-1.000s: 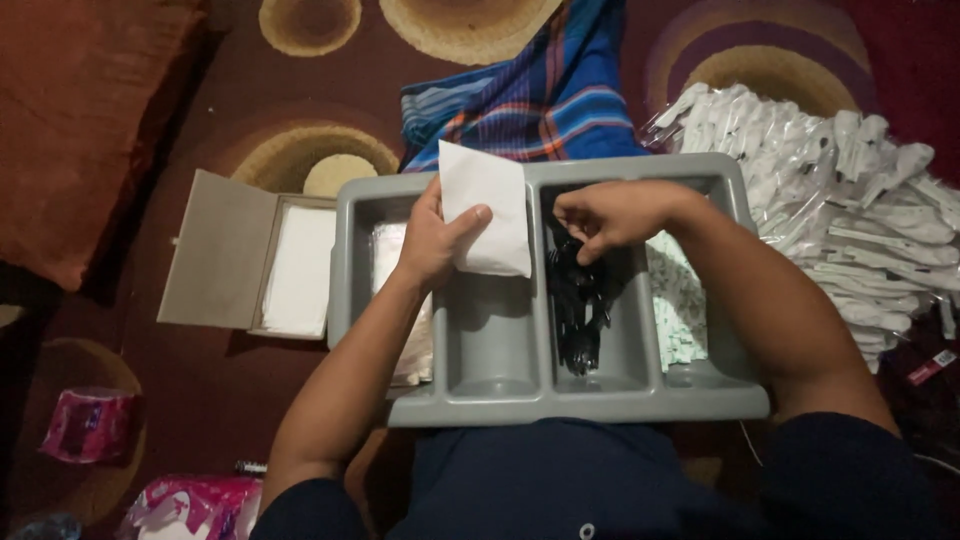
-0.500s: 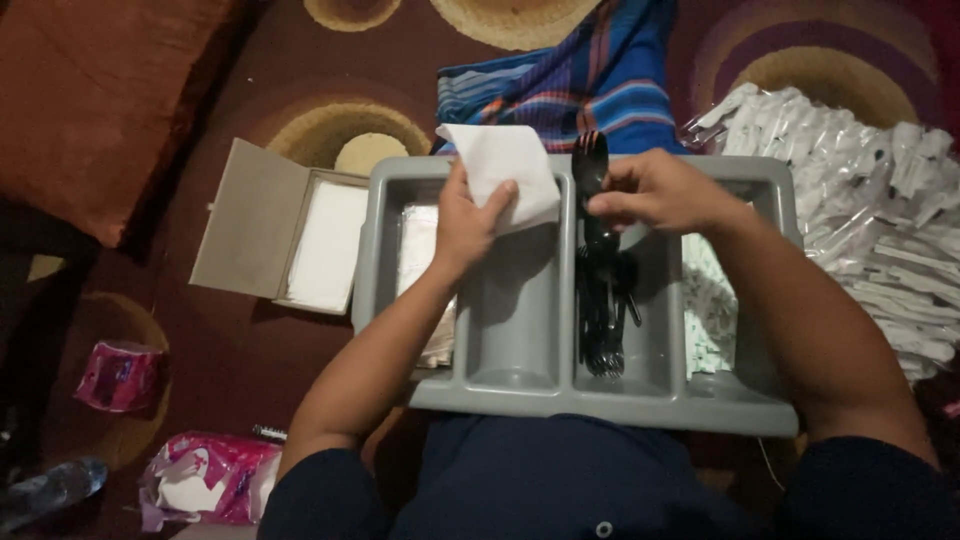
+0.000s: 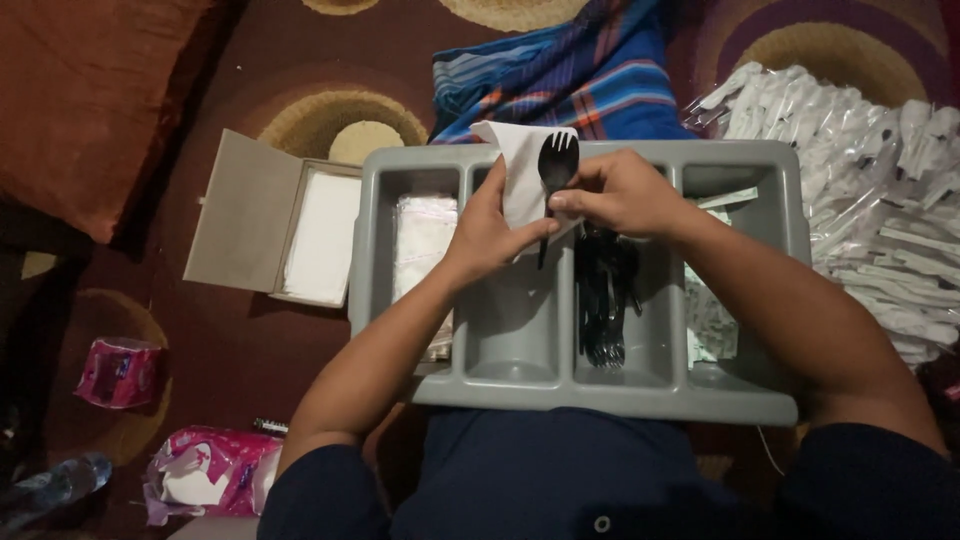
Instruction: Wrapping plastic forks and spoons in napkins and organizing them into a grey sorting tray.
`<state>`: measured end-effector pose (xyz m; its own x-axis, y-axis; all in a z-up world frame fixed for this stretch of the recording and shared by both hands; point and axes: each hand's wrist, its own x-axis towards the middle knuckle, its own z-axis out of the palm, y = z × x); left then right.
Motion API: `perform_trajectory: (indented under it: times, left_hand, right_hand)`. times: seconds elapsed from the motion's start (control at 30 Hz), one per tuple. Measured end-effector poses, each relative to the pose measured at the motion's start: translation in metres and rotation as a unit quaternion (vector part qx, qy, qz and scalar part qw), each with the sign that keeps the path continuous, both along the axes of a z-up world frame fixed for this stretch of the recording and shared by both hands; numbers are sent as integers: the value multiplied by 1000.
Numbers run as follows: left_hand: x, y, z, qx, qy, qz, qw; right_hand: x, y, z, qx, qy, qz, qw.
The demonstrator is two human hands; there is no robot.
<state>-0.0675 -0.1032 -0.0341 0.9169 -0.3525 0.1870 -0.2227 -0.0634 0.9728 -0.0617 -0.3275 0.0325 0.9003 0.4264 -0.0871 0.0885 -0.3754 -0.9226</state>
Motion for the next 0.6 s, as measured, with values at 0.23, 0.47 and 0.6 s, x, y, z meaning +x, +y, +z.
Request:
perform_trajectory:
  times: [0.23,0.47,0.6]
  left_hand:
    - [2,6,13,63,-82,81,991]
    - [-3,6,29,71,-52,70,994]
    - [-6,7,31,36,-25,33,998]
  right_hand:
    - [14,-12,-21,-85,-109,-82,987]
    - [32,-14,-40,-23,-78,-89,993]
    - [30,-6,-35,30,20,-39,999]
